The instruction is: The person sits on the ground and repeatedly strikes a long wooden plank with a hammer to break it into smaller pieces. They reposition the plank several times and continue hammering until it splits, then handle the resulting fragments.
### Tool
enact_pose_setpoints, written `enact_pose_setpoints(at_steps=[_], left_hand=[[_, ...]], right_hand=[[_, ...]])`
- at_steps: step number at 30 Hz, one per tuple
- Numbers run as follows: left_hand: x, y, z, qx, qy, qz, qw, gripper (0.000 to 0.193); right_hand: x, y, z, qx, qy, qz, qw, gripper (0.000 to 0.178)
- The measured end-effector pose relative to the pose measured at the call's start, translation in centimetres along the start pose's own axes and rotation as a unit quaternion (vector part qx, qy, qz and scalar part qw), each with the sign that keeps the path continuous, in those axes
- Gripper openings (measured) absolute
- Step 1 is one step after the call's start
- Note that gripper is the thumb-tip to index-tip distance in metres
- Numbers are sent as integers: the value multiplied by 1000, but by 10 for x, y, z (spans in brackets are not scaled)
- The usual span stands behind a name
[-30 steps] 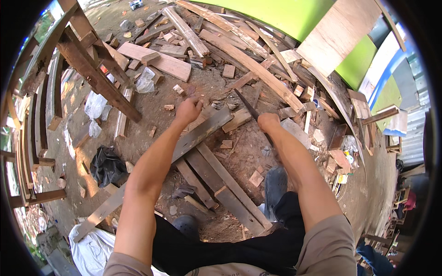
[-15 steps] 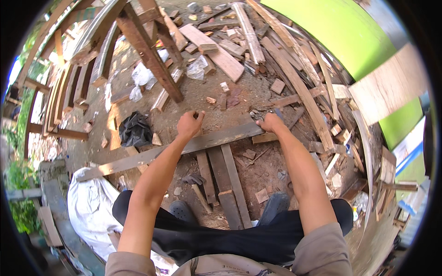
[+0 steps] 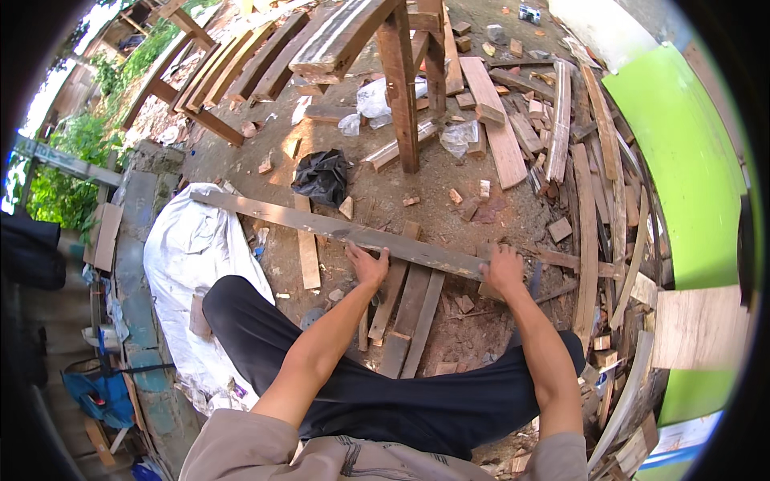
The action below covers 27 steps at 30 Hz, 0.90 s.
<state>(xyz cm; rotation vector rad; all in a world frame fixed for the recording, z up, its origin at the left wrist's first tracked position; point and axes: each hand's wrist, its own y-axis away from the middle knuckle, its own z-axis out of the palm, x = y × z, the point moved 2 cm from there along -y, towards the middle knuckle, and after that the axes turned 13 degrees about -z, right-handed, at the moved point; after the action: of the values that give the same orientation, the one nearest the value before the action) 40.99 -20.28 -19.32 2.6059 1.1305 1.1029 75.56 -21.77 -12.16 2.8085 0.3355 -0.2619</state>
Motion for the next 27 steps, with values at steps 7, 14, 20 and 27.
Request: enact_pose_setpoints(at_steps=[7,14,20,27], left_hand=[[36,27,-26,-335,223,-203,893,69],[-6,75,-41,-236,-69,36,969,69],[-31,88,-49,-171,-90,37,981,67],[-37,89,-62,-135,-123,-11,983,62]], right_hand=[[-53,-4,28,-17,85,-62,994,95],[-43,-27,45,-54,34,-99,993,75],[-13,-64,27,-167,-55,-151,973,76],[-15,-60,10,-300,-120,-138,936,67]])
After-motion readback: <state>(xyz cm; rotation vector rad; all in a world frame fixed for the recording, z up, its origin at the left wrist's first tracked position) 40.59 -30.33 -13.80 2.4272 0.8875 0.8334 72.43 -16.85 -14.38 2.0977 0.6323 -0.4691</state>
